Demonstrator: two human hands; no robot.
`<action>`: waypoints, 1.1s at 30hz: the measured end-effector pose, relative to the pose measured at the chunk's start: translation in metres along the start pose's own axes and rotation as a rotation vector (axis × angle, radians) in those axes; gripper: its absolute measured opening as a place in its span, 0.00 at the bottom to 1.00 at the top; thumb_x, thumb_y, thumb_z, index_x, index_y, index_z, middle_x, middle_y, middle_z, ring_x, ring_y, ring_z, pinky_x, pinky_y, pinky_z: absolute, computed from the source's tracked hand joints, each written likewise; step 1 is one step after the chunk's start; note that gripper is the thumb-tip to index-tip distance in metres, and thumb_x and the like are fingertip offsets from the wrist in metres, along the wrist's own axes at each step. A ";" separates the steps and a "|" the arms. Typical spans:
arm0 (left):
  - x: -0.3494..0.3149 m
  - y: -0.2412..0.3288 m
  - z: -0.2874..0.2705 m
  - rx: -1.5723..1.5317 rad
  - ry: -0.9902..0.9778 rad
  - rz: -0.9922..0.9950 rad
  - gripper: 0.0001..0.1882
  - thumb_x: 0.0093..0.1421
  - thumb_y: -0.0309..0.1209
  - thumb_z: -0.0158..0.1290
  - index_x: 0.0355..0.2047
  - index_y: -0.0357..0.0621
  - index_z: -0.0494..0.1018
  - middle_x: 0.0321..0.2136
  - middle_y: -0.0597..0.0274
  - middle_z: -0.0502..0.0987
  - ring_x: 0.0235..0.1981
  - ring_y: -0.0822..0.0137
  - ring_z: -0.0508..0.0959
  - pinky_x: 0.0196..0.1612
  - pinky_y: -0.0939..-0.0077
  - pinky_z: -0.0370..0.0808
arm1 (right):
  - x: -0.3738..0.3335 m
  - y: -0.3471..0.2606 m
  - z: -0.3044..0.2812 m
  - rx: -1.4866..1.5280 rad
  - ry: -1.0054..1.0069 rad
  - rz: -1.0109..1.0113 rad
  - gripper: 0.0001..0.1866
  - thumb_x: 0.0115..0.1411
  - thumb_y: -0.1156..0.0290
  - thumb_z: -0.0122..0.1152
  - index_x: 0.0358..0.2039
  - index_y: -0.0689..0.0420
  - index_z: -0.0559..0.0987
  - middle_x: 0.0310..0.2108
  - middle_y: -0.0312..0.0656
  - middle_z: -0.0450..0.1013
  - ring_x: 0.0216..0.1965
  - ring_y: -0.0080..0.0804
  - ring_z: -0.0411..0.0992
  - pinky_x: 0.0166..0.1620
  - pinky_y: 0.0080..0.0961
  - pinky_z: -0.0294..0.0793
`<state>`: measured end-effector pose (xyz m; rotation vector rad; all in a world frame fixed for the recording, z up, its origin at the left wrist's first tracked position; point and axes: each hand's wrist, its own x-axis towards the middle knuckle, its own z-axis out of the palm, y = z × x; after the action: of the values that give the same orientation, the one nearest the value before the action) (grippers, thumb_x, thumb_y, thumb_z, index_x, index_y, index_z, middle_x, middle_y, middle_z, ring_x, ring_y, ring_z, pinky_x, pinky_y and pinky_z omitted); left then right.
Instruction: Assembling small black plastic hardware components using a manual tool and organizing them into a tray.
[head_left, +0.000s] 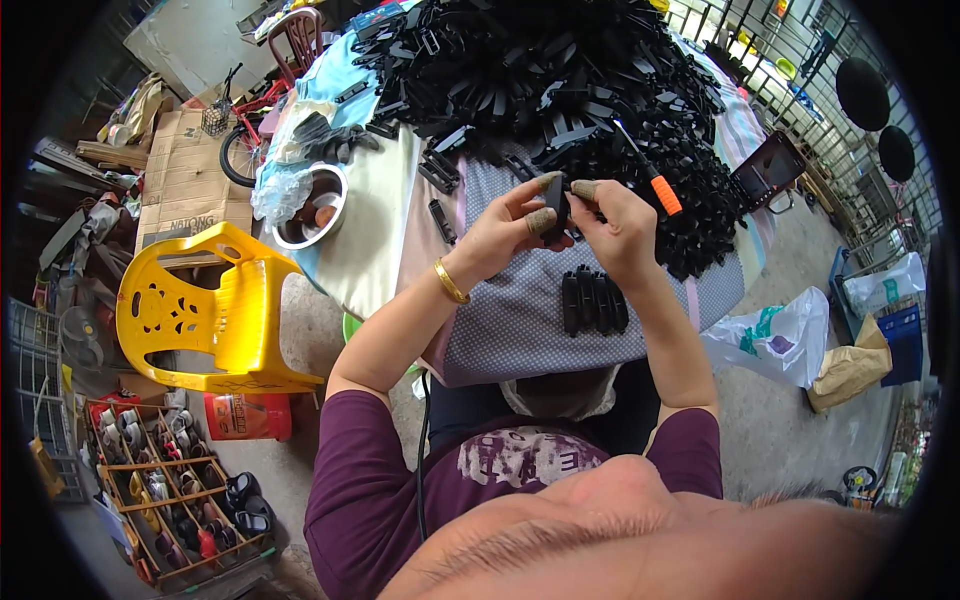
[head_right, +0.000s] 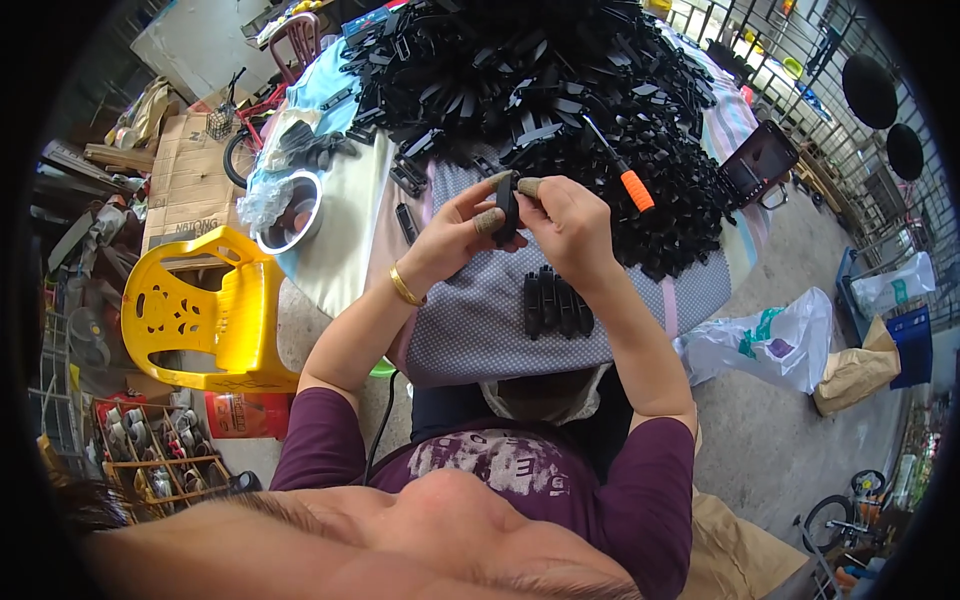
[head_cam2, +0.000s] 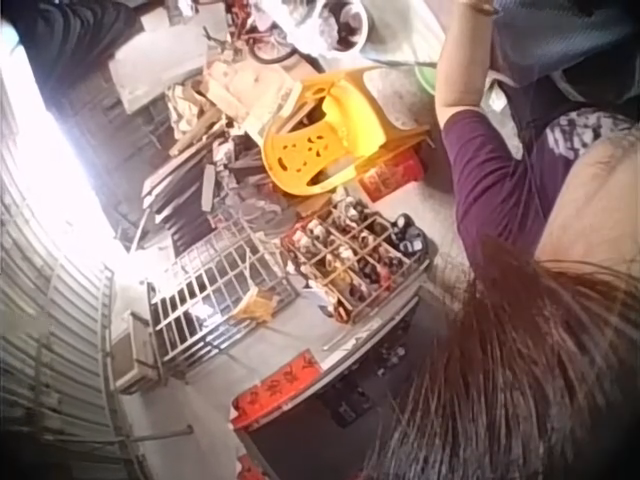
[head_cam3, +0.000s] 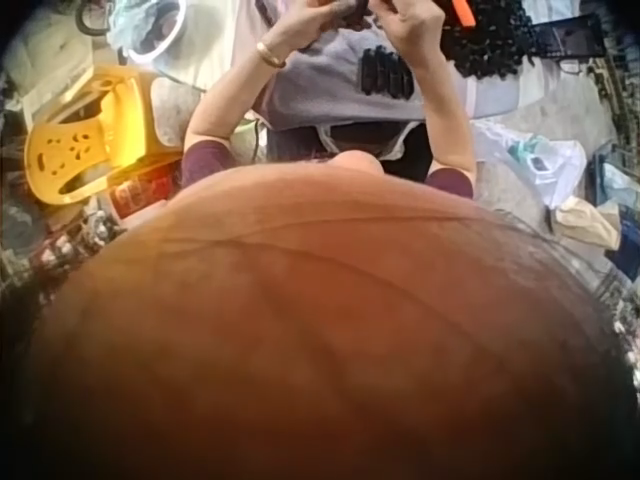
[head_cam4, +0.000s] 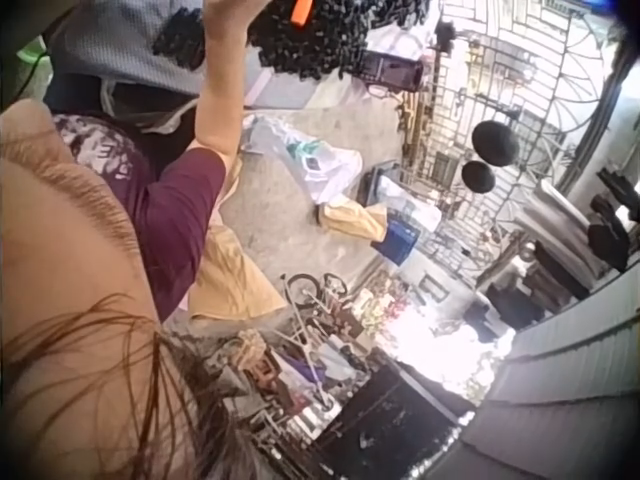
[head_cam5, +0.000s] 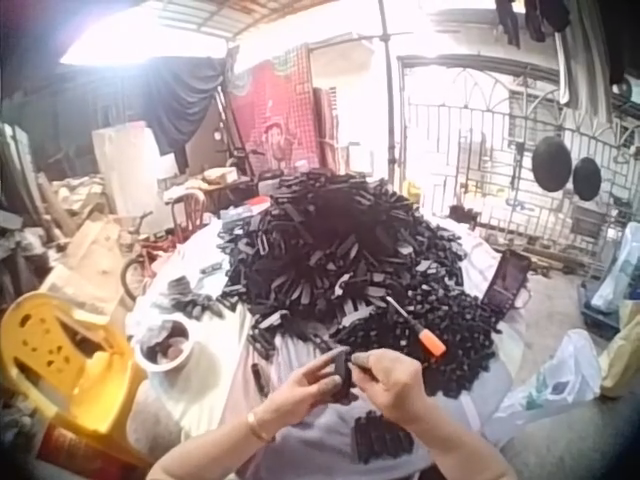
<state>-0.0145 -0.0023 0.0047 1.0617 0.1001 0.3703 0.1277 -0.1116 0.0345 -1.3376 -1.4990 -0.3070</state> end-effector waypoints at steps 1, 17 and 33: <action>0.000 0.000 0.002 0.009 0.011 0.003 0.30 0.61 0.30 0.51 0.61 0.43 0.55 0.44 0.54 0.73 0.39 0.59 0.79 0.42 0.66 0.79 | 0.000 0.000 0.000 0.001 -0.002 -0.001 0.06 0.48 0.80 0.63 0.28 0.63 0.76 0.22 0.44 0.73 0.24 0.39 0.74 0.26 0.27 0.73; -0.005 -0.007 0.004 0.058 0.044 0.102 0.25 0.60 0.30 0.52 0.58 0.41 0.61 0.39 0.58 0.75 0.35 0.68 0.79 0.39 0.71 0.80 | -0.003 -0.015 -0.008 -0.124 -0.251 -0.072 0.12 0.54 0.72 0.58 0.36 0.67 0.78 0.34 0.47 0.73 0.34 0.42 0.73 0.37 0.30 0.74; -0.014 -0.011 0.048 0.601 -0.252 0.237 0.32 0.62 0.28 0.49 0.64 0.42 0.49 0.52 0.58 0.60 0.45 0.72 0.71 0.46 0.75 0.73 | -0.044 -0.056 -0.053 0.050 0.038 0.339 0.18 0.48 0.84 0.63 0.42 0.64 0.77 0.31 0.41 0.76 0.29 0.21 0.74 0.29 0.17 0.74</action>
<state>-0.0127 -0.0513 0.0173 1.7143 -0.1517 0.4278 0.1006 -0.1954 0.0456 -1.5084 -1.2142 -0.0766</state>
